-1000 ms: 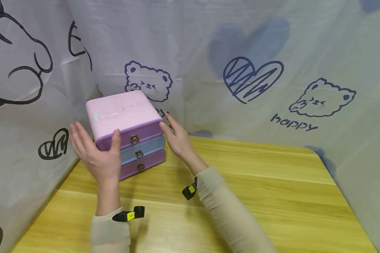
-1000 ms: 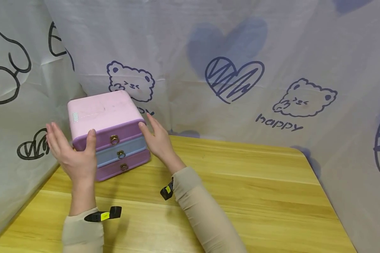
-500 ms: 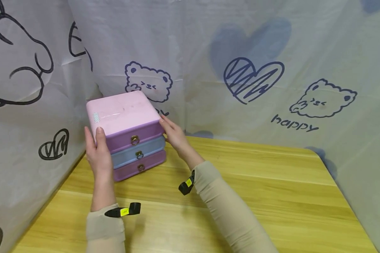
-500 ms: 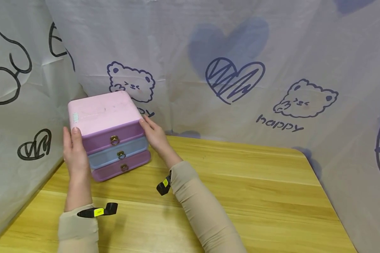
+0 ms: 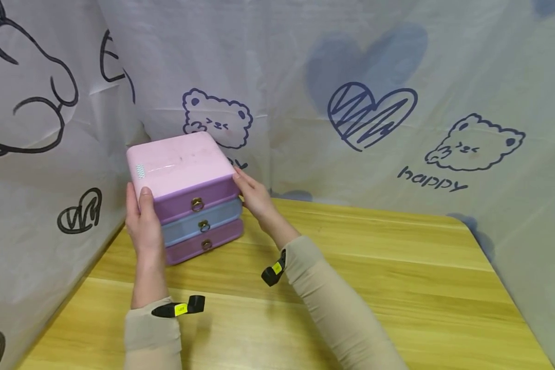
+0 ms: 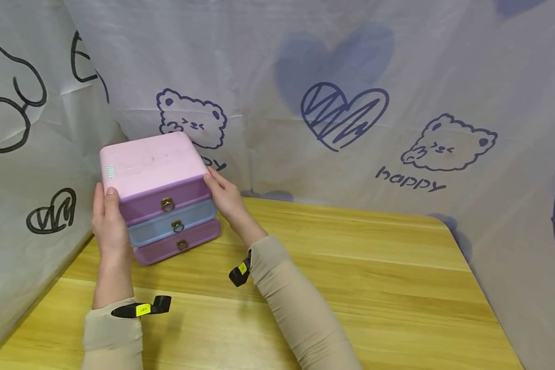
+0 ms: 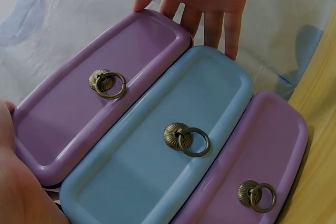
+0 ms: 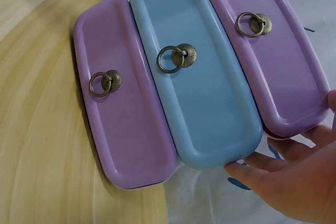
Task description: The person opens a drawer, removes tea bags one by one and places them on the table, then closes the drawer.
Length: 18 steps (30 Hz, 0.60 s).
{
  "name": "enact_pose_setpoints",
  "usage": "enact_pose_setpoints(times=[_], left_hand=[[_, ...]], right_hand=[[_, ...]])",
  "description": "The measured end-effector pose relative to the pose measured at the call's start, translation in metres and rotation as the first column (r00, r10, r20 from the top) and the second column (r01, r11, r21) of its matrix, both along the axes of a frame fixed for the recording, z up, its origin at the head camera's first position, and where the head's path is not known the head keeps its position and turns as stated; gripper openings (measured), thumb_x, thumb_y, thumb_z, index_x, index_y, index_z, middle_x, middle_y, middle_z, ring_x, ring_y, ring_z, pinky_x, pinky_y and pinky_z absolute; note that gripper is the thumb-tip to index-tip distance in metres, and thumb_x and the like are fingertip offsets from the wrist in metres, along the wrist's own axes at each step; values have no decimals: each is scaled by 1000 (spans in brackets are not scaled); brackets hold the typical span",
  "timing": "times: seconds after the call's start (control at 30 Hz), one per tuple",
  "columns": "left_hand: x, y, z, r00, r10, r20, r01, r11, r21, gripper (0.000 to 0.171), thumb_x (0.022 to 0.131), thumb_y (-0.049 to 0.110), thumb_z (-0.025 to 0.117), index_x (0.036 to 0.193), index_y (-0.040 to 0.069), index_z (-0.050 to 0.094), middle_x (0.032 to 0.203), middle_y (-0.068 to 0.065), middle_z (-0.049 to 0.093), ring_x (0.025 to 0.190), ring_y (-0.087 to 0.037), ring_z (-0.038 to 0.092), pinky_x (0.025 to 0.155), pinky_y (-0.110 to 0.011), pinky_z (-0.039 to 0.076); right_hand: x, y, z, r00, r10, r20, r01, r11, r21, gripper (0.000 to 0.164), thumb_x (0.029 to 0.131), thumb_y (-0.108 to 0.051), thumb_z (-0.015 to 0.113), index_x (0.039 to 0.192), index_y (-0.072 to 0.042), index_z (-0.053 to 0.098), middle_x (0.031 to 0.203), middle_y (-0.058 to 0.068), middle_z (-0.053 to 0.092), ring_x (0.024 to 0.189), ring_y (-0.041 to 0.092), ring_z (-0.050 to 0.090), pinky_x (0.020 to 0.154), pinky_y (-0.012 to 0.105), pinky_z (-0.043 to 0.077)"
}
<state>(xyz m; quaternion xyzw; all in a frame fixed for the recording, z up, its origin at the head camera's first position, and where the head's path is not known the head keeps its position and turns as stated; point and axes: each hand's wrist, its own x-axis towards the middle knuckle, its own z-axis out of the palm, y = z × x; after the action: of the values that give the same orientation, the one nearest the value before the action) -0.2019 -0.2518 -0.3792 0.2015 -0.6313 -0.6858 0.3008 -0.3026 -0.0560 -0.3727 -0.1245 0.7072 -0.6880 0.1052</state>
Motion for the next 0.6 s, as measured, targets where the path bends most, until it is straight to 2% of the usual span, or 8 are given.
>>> enact_pose_setpoints(times=[0.17, 0.33, 0.6], left_hand=[[-1, 2, 1, 1000, -10, 4, 10, 1000, 14, 63, 108, 46, 44, 166, 29, 26, 172, 8, 22, 154, -3, 18, 126, -19, 11], [-2, 6, 2, 999, -30, 19, 30, 999, 11, 61, 109, 46, 42, 166, 31, 27, 172, 9, 23, 154, -3, 18, 126, -21, 12], [-4, 19, 0, 999, -35, -3, 35, 999, -33, 59, 109, 43, 42, 164, 23, 34, 170, 5, 30, 152, -5, 24, 126, -21, 17]], right_hand=[[3, 5, 1, 1000, -25, 8, 25, 999, 22, 52, 107, -47, 55, 156, -27, 51, 163, 2, 44, 144, 25, 48, 112, 47, 50], [10, 15, 2, 999, -47, 10, 47, 999, 9, 53, 107, -45, 57, 156, -26, 51, 161, 3, 46, 144, 25, 49, 111, 47, 51], [21, 35, 0, 997, -70, -12, 70, 998, 0, 52, 107, -40, 59, 156, -24, 51, 161, 2, 46, 142, 27, 50, 107, 48, 53]])
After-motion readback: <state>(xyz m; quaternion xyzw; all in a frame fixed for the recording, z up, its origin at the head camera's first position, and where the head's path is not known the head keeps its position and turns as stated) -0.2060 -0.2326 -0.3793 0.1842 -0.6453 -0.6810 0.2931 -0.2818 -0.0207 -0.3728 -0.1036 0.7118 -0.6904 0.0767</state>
